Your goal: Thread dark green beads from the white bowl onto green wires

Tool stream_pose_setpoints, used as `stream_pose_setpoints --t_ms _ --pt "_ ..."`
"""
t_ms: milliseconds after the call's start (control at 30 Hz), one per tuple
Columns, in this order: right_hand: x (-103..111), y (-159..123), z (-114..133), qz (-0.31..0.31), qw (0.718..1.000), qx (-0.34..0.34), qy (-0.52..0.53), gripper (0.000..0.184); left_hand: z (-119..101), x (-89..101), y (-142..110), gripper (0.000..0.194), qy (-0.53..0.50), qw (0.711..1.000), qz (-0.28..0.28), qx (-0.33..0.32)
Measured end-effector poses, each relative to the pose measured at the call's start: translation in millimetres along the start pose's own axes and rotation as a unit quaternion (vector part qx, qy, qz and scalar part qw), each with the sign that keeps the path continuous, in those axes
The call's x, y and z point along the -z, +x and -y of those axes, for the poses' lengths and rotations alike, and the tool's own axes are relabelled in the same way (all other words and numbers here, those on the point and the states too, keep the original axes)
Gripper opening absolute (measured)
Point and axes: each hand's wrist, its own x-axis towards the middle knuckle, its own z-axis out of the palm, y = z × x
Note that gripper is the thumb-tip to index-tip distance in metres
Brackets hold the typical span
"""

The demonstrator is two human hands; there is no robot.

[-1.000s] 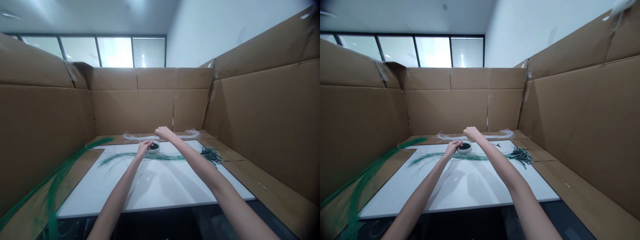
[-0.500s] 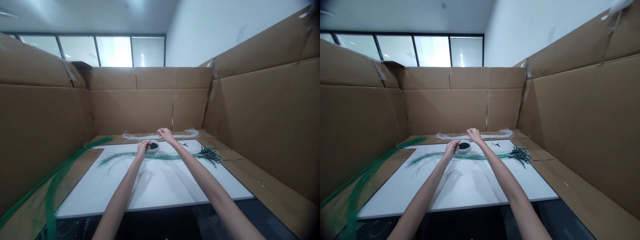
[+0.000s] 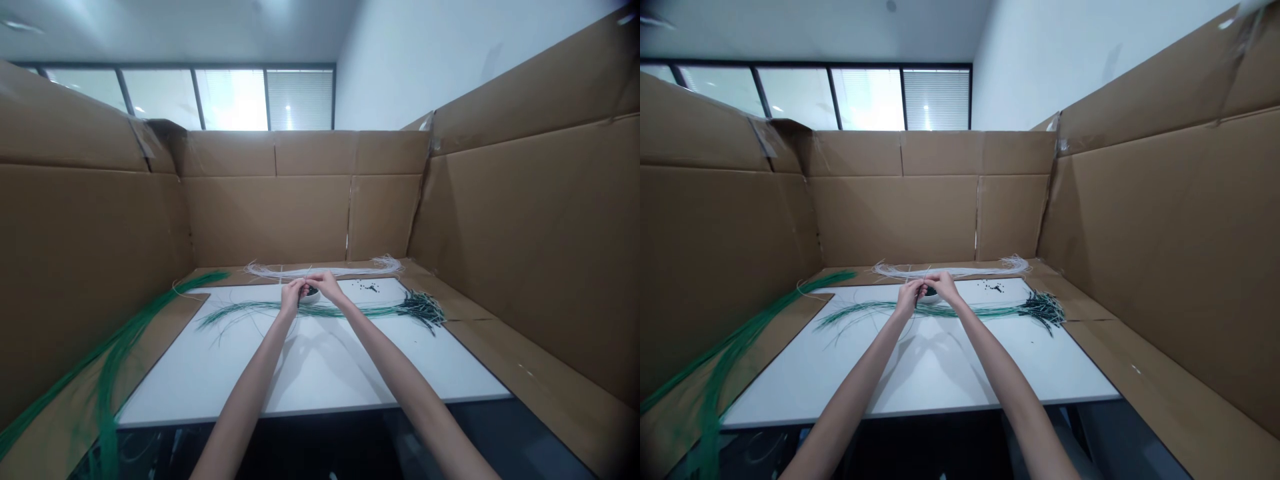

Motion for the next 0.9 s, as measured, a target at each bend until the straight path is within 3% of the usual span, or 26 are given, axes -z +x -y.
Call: stream_pose_setpoints --t_ms 167,333,500,700,900 --pt "-1 -4 3 -0.011 1.0 0.009 -0.025 0.024 0 -1.0 1 0.016 0.007 1.0 -0.014 0.004" --pt "-9 -18 4 -0.033 0.996 0.044 -0.07 0.037 -1 -0.9 1 0.014 0.025 0.999 -0.033 -0.013" --pt "-11 -27 1 0.008 0.984 0.087 -0.155 0.047 3 1.9 0 0.018 0.05 0.998 -0.03 -0.022" --pt "8 -17 5 0.011 0.996 -0.033 0.08 0.02 1 3.8 -3 0.032 0.092 0.995 0.014 -0.025" --pt "16 -14 6 0.022 0.969 -0.135 0.207 0.027 -9 4.2 -10 0.031 0.161 0.984 0.013 -0.076"
